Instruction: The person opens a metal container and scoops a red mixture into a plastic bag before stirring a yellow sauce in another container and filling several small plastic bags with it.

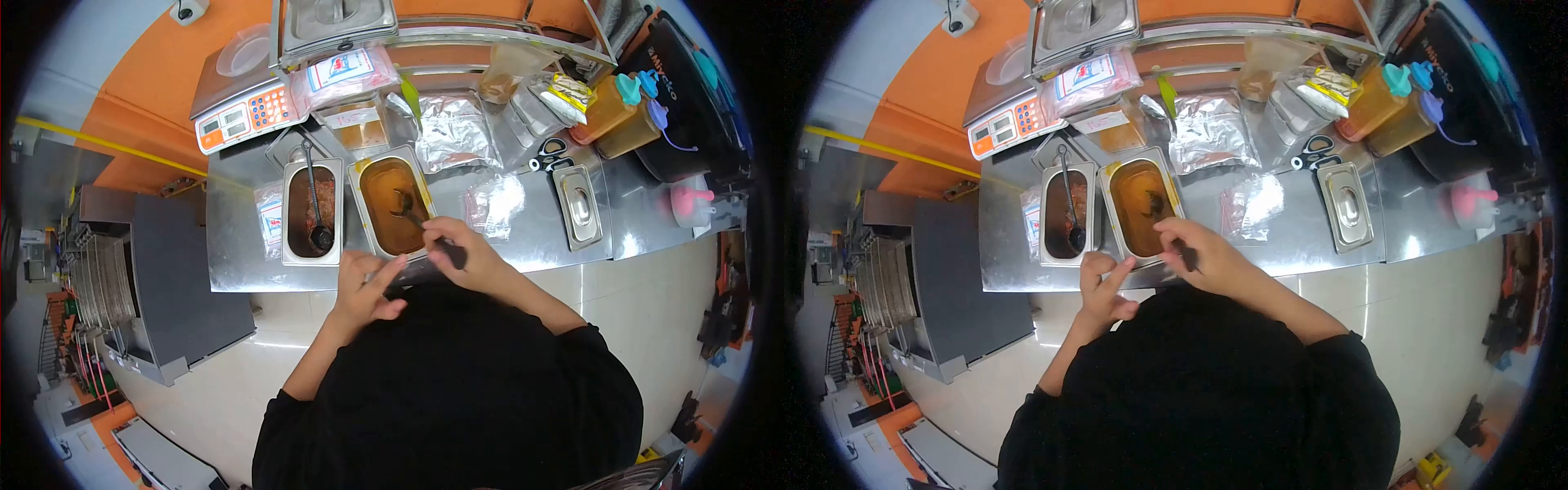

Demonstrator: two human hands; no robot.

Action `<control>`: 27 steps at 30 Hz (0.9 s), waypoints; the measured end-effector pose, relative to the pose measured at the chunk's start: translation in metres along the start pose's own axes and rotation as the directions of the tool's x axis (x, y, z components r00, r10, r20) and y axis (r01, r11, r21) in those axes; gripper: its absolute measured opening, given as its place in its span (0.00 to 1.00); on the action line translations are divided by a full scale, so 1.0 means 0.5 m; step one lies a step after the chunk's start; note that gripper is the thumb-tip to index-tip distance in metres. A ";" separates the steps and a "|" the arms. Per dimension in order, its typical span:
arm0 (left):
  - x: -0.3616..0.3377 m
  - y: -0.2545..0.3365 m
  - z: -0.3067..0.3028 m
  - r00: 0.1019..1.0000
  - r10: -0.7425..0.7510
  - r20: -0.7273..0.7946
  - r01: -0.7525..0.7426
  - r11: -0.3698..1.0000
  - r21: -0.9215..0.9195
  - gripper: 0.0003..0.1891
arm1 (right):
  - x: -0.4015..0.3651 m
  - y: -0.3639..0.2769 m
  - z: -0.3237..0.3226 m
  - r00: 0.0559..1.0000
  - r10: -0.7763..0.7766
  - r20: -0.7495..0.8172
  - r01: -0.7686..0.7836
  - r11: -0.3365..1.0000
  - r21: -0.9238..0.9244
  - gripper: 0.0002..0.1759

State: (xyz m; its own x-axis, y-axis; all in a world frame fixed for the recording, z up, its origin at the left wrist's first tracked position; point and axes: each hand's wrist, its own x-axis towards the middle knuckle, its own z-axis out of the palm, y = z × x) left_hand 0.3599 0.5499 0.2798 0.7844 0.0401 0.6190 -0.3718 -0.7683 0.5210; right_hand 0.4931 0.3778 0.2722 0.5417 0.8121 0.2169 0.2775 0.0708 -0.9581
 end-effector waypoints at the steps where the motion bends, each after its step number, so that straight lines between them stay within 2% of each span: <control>1: -0.023 -0.010 0.001 0.998 -0.056 -0.010 0.055 0.993 -0.103 0.17 | 0.001 -0.002 -0.002 0.998 0.000 -0.062 0.001 1.000 0.020 0.22; 2: -0.041 -0.016 0.005 0.996 -0.085 -0.023 0.081 0.986 -0.142 0.12 | 0.009 -0.007 -0.013 0.998 -0.063 -0.028 0.059 0.990 -0.132 0.21; 5: -0.103 -0.015 0.020 0.909 -0.409 0.076 0.415 0.879 -0.234 0.08 | 0.053 -0.031 -0.013 0.976 -0.212 0.052 0.216 0.908 -0.360 0.23; 6: -0.112 -0.018 0.028 0.814 -0.560 0.153 0.580 0.770 -0.267 0.07 | 0.061 -0.029 -0.014 0.980 -0.182 0.087 0.201 0.913 -0.355 0.24; 8: -0.123 -0.016 0.048 0.542 -0.779 0.317 0.837 0.465 -0.287 0.07 | 0.073 -0.025 -0.012 0.980 -0.121 0.157 0.170 0.923 -0.345 0.26; 11: -0.093 -0.002 0.071 0.417 -0.818 0.397 0.836 0.174 -0.520 0.09 | 0.078 -0.022 -0.012 0.988 0.028 0.153 0.020 0.954 -0.301 0.26; 14: -0.088 -0.003 0.070 0.468 -0.775 0.425 0.806 0.176 -0.565 0.11 | 0.069 -0.011 -0.022 0.994 -0.028 0.104 0.054 0.965 -0.255 0.22; 17: -0.093 -0.009 0.067 0.457 -0.764 0.456 0.831 0.184 -0.525 0.11 | 0.047 0.011 -0.032 0.983 0.181 -0.026 -0.176 0.976 0.125 0.18; 21: -0.096 -0.015 0.068 0.486 -0.752 0.445 0.815 0.206 -0.542 0.10 | 0.042 0.031 -0.061 0.940 0.314 -0.135 -0.238 0.885 0.400 0.22; 22: -0.092 -0.014 0.065 0.490 -0.751 0.442 0.816 0.219 -0.535 0.10 | 0.045 0.033 -0.069 0.934 0.319 -0.160 -0.239 0.893 0.380 0.25; 25: -0.091 -0.015 0.062 0.502 -0.745 0.440 0.815 0.239 -0.527 0.10 | 0.048 0.018 -0.083 0.919 0.312 -0.240 -0.180 0.875 0.450 0.26; 27: -0.093 -0.017 0.062 0.503 -0.741 0.444 0.816 0.240 -0.526 0.10 | 0.043 0.019 -0.090 0.936 0.247 -0.250 -0.123 0.896 0.426 0.26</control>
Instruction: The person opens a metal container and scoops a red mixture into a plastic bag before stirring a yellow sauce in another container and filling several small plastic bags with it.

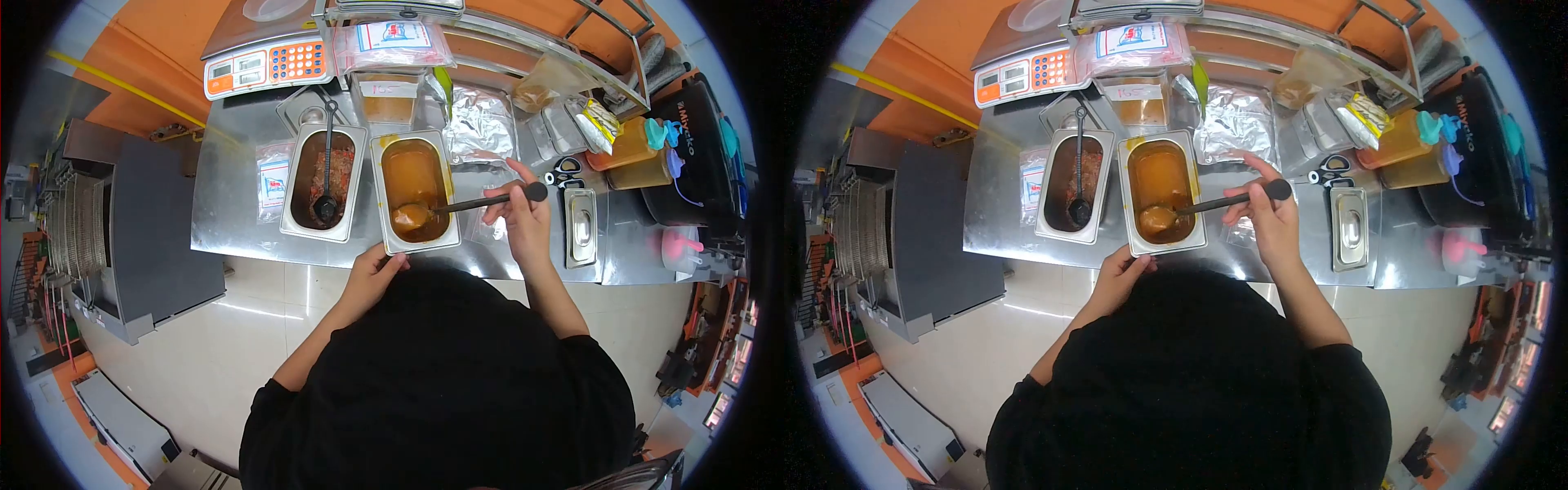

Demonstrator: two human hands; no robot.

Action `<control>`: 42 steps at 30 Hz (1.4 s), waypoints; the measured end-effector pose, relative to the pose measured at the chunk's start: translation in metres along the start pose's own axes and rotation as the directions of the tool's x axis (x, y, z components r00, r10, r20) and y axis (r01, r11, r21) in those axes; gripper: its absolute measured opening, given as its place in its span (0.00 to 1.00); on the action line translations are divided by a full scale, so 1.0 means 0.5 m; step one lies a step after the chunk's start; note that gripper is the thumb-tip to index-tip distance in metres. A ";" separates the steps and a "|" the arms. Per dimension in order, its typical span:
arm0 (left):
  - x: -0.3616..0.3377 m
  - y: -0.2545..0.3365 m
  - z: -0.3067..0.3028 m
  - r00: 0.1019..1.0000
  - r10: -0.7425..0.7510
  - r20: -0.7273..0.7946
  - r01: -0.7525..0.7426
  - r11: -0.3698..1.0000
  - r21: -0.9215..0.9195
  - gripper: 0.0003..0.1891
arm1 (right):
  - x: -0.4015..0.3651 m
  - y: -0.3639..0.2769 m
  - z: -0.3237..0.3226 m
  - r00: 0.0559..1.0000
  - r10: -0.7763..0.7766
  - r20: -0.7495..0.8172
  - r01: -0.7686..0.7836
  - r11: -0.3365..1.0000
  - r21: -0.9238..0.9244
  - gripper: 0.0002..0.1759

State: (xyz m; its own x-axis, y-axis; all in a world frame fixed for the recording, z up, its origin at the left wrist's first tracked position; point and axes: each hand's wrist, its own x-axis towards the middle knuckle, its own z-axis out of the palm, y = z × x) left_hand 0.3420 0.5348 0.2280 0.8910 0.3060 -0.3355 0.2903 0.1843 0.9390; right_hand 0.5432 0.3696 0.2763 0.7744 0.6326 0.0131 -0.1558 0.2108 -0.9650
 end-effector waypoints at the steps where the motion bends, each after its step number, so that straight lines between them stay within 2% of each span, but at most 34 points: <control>1: 0.001 -0.003 -0.001 1.000 -0.003 0.003 0.003 1.000 -0.001 0.10 | -0.004 -0.004 -0.001 0.999 -0.040 0.024 0.040 0.999 -0.003 0.25; 2: 0.001 -0.004 -0.002 1.000 -0.007 0.005 0.007 1.000 -0.002 0.10 | -0.009 -0.007 -0.001 0.996 -0.080 0.047 0.081 0.997 -0.005 0.24; 5: 0.001 0.004 -0.001 1.000 0.013 0.021 -0.013 1.000 0.009 0.11 | -0.024 -0.011 0.004 0.948 -0.084 0.306 0.142 0.974 -0.175 0.19; 6: 0.001 0.003 -0.002 1.000 -0.003 0.022 0.004 0.999 -0.038 0.12 | -0.029 -0.022 0.018 0.937 -0.009 0.348 0.114 0.953 -0.281 0.16; 8: 0.002 -0.003 -0.002 0.999 -0.034 0.029 0.038 0.991 -0.129 0.13 | -0.017 -0.039 0.043 0.859 0.023 0.511 0.269 0.830 -0.488 0.19; 11: 0.006 -0.013 -0.004 0.998 -0.023 0.062 0.035 0.977 -0.209 0.15 | 0.010 -0.042 0.071 0.783 -0.055 0.620 0.478 0.692 -0.541 0.20; 20: 0.011 -0.022 -0.011 0.994 0.012 0.105 0.015 0.968 -0.250 0.14 | 0.092 -0.017 0.086 0.811 -0.098 0.577 0.496 0.639 -0.588 0.19; 23: 0.010 -0.008 -0.008 0.995 -0.007 0.097 0.027 0.977 -0.210 0.15 | 0.090 -0.002 0.078 0.765 -0.147 0.627 0.602 0.510 -0.615 0.18; 26: 0.009 -0.010 -0.004 0.998 -0.028 0.061 0.042 0.968 -0.247 0.15 | 0.065 -0.008 0.070 0.725 -0.144 0.673 0.653 0.454 -0.606 0.18; 32: 0.010 -0.003 -0.006 0.998 -0.014 0.068 0.028 0.977 -0.211 0.16 | 0.015 -0.033 0.078 0.721 -0.173 0.671 0.629 0.569 -0.529 0.16; 35: 0.012 -0.013 -0.011 0.997 0.004 0.083 0.014 0.974 -0.224 0.14 | 0.016 -0.026 0.084 0.775 -0.135 0.618 0.494 0.739 -0.458 0.12; 38: 0.012 -0.014 -0.010 0.997 0.008 0.073 0.007 0.977 -0.212 0.14 | 0.024 -0.020 0.097 0.905 0.046 0.422 0.171 0.871 -0.461 0.10; 41: 0.012 -0.016 -0.014 0.995 0.026 0.092 -0.010 0.985 -0.170 0.14 | 0.062 -0.016 0.100 0.936 0.027 0.351 0.170 0.839 -0.516 0.10; 42: 0.011 -0.017 -0.013 0.995 0.023 0.093 -0.005 0.983 -0.185 0.14 | 0.075 -0.010 0.098 0.933 -0.032 0.358 0.229 0.821 -0.523 0.10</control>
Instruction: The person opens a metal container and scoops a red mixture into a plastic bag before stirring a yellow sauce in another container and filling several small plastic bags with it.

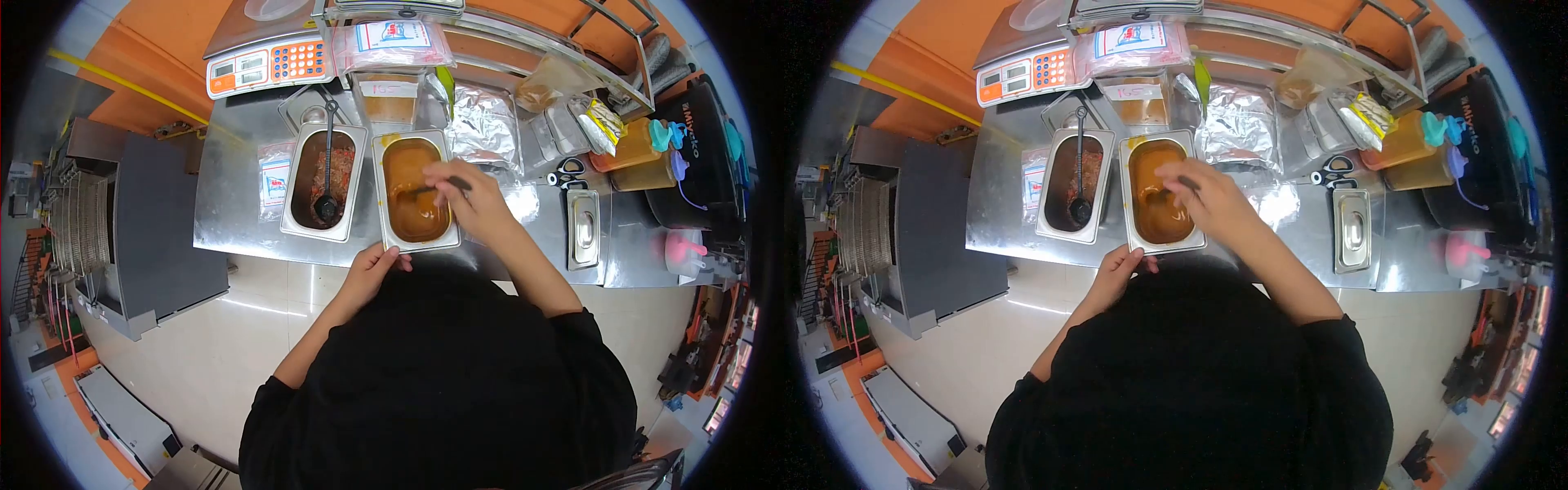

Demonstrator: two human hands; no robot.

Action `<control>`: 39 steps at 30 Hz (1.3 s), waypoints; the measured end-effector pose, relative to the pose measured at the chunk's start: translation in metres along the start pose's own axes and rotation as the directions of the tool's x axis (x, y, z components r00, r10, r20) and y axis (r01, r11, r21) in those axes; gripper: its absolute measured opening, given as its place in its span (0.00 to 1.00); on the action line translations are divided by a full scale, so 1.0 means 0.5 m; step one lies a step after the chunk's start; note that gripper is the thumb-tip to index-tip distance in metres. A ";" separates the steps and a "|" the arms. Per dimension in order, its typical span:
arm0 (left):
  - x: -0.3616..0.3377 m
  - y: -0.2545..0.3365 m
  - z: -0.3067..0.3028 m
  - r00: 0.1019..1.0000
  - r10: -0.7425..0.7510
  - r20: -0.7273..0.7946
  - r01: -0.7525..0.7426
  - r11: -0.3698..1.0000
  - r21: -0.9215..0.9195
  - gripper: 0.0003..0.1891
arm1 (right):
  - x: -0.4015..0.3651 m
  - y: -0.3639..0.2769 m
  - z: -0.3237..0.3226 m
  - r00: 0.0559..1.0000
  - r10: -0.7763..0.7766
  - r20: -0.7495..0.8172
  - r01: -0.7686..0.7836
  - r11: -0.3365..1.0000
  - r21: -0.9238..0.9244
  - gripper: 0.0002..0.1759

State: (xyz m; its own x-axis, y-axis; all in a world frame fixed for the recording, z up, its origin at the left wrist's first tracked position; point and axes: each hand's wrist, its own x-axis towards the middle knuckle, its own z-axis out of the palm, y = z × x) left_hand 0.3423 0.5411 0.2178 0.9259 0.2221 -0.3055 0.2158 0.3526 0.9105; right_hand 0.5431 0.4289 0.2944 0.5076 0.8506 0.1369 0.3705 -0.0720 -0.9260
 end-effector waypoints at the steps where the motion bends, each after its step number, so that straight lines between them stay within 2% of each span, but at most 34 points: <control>1: 0.000 -0.001 0.002 1.000 -0.003 0.000 0.003 1.000 -0.016 0.14 | 0.011 0.013 0.000 0.998 -0.054 -0.025 0.053 0.998 -0.034 0.10; 5: 0.000 0.003 0.005 1.000 -0.009 -0.011 0.009 1.000 -0.009 0.14 | 0.012 0.009 -0.010 0.982 -0.187 0.005 0.183 0.956 -0.230 0.10; 8: -0.001 0.006 0.008 0.999 -0.034 -0.019 0.034 0.999 -0.003 0.17 | -0.016 0.006 -0.014 0.980 -0.182 0.079 0.198 0.937 -0.288 0.10; 14: 0.000 0.005 0.009 0.999 -0.046 -0.014 0.045 0.998 -0.051 0.16 | -0.076 -0.031 -0.016 0.973 -0.145 0.178 0.186 0.953 -0.239 0.13; 17: 0.000 0.004 0.007 0.999 -0.053 -0.007 0.053 0.997 -0.052 0.16 | -0.086 -0.021 -0.004 0.958 -0.200 0.204 0.221 0.972 -0.085 0.14; 20: 0.000 -0.006 -0.002 0.997 -0.073 -0.001 0.073 0.997 -0.026 0.14 | -0.074 -0.025 0.003 0.969 -0.162 0.186 0.173 0.984 -0.043 0.13; 27: 0.001 0.005 0.011 0.998 -0.057 0.005 0.057 0.998 -0.015 0.17 | 0.010 0.002 0.006 0.989 -0.136 0.051 0.141 0.983 -0.117 0.10; 28: 0.002 0.004 0.012 0.999 -0.054 0.006 0.054 0.998 -0.019 0.17 | 0.016 0.004 0.004 0.981 -0.189 0.048 0.195 0.967 -0.164 0.10; 30: 0.002 0.006 0.012 0.999 -0.054 0.006 0.054 0.998 -0.024 0.17 | 0.027 0.006 0.002 0.954 -0.295 0.050 0.298 0.920 -0.255 0.11; 33: 0.001 0.010 0.012 0.998 -0.061 0.005 0.061 0.998 -0.022 0.17 | 0.013 0.012 -0.006 0.974 -0.212 0.079 0.227 0.926 -0.302 0.11; 36: 0.002 0.004 0.007 0.998 -0.065 -0.009 0.064 0.998 -0.026 0.17 | -0.018 0.002 -0.020 0.961 -0.222 0.166 0.264 0.912 -0.313 0.10; 39: 0.003 0.006 0.008 0.998 -0.057 -0.029 0.055 0.997 -0.059 0.17 | -0.053 -0.016 -0.019 0.969 -0.195 0.150 0.227 0.946 -0.232 0.10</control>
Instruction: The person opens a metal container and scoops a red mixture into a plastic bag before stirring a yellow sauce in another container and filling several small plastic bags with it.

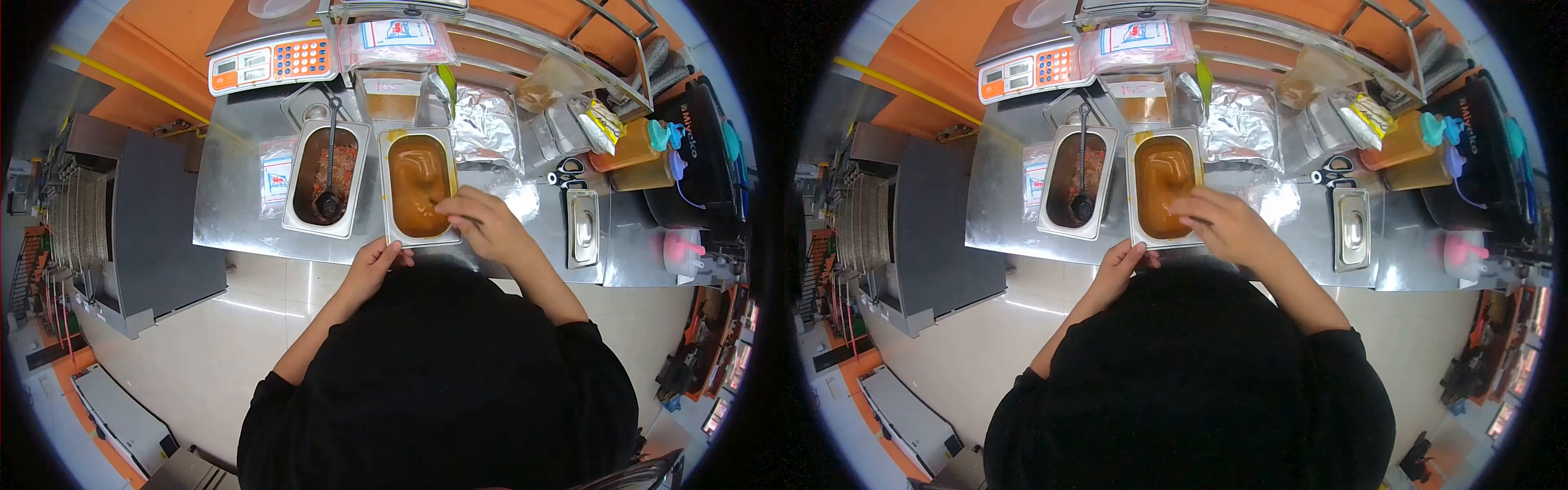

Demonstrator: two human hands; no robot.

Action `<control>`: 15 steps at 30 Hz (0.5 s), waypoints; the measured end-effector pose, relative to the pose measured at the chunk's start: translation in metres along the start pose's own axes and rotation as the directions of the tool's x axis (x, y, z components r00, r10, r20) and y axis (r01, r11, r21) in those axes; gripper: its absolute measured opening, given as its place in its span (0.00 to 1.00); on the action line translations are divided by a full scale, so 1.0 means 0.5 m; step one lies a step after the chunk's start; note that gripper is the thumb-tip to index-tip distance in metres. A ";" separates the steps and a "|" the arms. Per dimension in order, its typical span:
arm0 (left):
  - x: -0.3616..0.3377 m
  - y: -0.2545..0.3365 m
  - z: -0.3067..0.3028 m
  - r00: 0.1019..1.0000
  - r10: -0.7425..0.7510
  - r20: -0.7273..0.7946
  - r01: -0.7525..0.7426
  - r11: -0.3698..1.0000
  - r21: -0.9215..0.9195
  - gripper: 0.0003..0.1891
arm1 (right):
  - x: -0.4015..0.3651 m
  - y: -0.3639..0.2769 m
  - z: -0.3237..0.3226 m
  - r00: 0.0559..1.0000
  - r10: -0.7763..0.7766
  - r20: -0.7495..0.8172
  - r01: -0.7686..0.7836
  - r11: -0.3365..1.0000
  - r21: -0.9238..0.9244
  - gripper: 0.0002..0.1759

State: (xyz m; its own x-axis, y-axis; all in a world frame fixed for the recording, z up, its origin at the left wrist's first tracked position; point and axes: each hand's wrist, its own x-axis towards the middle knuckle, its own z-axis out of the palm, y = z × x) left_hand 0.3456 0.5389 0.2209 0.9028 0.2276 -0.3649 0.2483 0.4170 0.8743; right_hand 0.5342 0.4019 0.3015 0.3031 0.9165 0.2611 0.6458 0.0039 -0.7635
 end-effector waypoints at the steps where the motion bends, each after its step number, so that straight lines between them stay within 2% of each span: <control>1: 0.000 -0.001 0.000 1.000 0.009 0.003 -0.009 1.000 0.001 0.17 | -0.008 -0.009 0.000 1.000 0.005 0.012 -0.005 1.000 0.027 0.10; 6: 0.002 0.000 -0.006 0.999 0.012 0.041 -0.011 1.000 -0.005 0.14 | -0.030 -0.021 0.009 0.999 -0.012 0.052 0.002 0.981 0.193 0.10; 9: 0.003 0.003 -0.006 0.999 0.002 0.040 -0.003 1.000 0.011 0.14 | -0.020 -0.005 0.024 1.000 0.004 0.007 -0.006 0.980 0.196 0.10; 12: 0.004 -0.001 -0.008 0.999 0.000 0.032 -0.001 1.000 0.021 0.15 | 0.013 0.024 0.024 0.995 0.064 -0.075 -0.051 0.984 0.168 0.11; 15: 0.003 0.002 -0.006 1.000 0.004 0.027 -0.006 0.999 0.053 0.16 | 0.067 0.054 0.032 0.976 0.005 -0.218 0.018 0.994 0.104 0.08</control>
State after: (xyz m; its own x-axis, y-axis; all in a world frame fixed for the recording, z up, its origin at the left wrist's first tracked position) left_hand 0.3462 0.5422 0.2201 0.9131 0.2055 -0.3522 0.2614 0.3681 0.8923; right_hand 0.5505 0.4392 0.2803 0.4520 0.8070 0.3800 0.5750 0.0621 -0.8158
